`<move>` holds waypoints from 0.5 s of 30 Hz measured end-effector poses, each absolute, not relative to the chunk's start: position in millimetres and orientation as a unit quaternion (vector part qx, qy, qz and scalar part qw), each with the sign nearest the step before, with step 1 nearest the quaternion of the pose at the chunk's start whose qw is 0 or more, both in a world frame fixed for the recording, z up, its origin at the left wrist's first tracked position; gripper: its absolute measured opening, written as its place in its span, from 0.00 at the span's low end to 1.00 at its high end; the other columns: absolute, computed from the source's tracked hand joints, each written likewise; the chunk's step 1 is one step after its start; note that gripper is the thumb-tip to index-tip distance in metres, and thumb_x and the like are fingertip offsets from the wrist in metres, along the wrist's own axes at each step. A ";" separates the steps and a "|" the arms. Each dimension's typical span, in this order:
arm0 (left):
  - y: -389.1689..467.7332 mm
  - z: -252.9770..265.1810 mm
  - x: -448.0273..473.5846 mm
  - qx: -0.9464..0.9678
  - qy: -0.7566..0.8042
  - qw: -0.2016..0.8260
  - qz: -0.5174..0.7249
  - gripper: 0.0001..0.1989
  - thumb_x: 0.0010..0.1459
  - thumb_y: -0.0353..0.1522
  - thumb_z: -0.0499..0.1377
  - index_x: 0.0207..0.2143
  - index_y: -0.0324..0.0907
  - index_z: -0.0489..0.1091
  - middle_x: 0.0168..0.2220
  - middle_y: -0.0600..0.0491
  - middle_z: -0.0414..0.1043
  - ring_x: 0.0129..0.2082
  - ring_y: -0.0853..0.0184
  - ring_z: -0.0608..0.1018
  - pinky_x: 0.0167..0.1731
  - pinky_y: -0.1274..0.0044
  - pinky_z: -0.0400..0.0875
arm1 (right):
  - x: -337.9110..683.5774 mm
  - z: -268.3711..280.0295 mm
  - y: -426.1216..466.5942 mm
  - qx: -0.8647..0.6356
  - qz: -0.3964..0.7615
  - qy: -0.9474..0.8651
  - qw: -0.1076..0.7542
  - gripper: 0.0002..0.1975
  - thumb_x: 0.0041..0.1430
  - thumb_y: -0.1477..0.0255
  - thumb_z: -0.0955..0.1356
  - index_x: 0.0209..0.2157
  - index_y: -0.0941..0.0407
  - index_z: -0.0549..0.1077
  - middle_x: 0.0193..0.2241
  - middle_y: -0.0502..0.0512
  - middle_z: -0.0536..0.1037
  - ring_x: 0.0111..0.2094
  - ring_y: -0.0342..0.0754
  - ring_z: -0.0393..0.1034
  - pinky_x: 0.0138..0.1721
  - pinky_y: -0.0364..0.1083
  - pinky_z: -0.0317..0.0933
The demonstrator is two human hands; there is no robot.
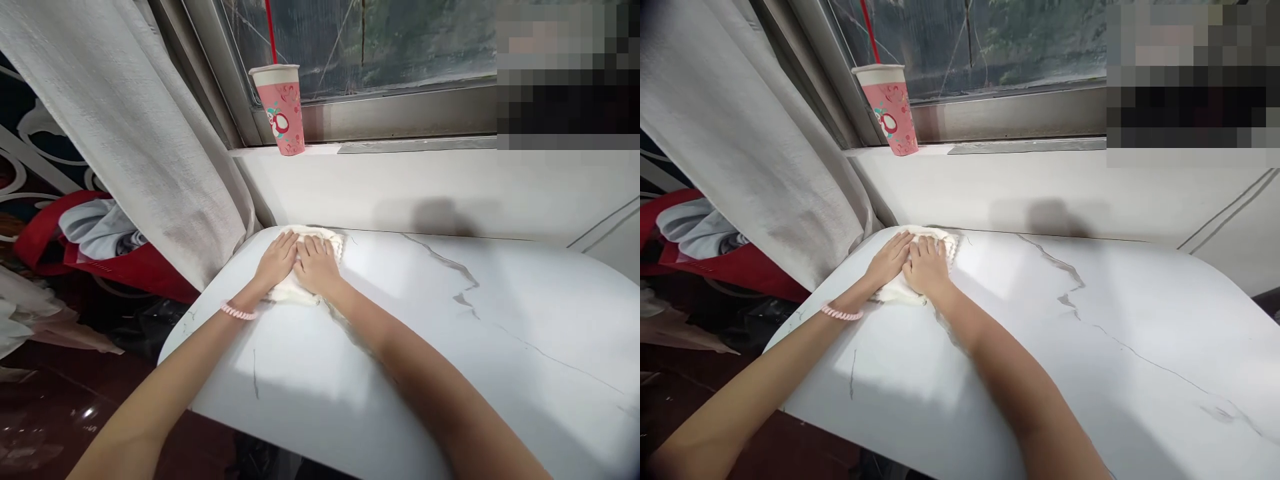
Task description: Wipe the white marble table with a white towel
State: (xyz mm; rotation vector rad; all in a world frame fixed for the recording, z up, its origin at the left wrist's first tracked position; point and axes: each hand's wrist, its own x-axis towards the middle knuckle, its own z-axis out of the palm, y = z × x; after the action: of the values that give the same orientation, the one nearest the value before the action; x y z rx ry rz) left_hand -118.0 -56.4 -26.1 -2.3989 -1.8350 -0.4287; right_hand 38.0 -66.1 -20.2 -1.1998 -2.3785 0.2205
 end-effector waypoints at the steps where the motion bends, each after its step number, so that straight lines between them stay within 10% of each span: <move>1: -70.8 -25.2 -115.9 -0.779 -0.612 0.042 -0.133 0.27 0.67 0.32 0.38 0.63 0.27 0.56 0.66 0.35 0.54 0.69 0.54 0.52 0.64 0.56 0.51 | 40.6 -20.6 -77.6 -0.426 0.081 -0.870 0.234 0.26 0.67 0.70 0.56 0.63 0.67 0.60 0.65 0.67 0.58 0.66 0.61 0.47 0.66 0.62 0.37; 15: -270.2 -34.3 -67.9 -0.832 -0.521 0.131 -0.140 0.26 0.64 0.31 0.43 0.63 0.37 0.60 0.60 0.36 0.65 0.67 0.44 0.57 0.60 0.48 0.57 | 134.2 -9.0 -223.3 -0.232 0.108 -0.938 0.232 0.29 0.64 0.66 0.59 0.62 0.68 0.61 0.64 0.70 0.60 0.65 0.61 0.49 0.67 0.63 0.41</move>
State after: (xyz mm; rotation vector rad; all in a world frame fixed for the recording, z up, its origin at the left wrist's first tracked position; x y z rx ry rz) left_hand -67.9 -270.2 -34.3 -2.4149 -1.5122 -0.4074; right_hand 134.2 -223.3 -9.0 -0.6386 -2.5789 0.2981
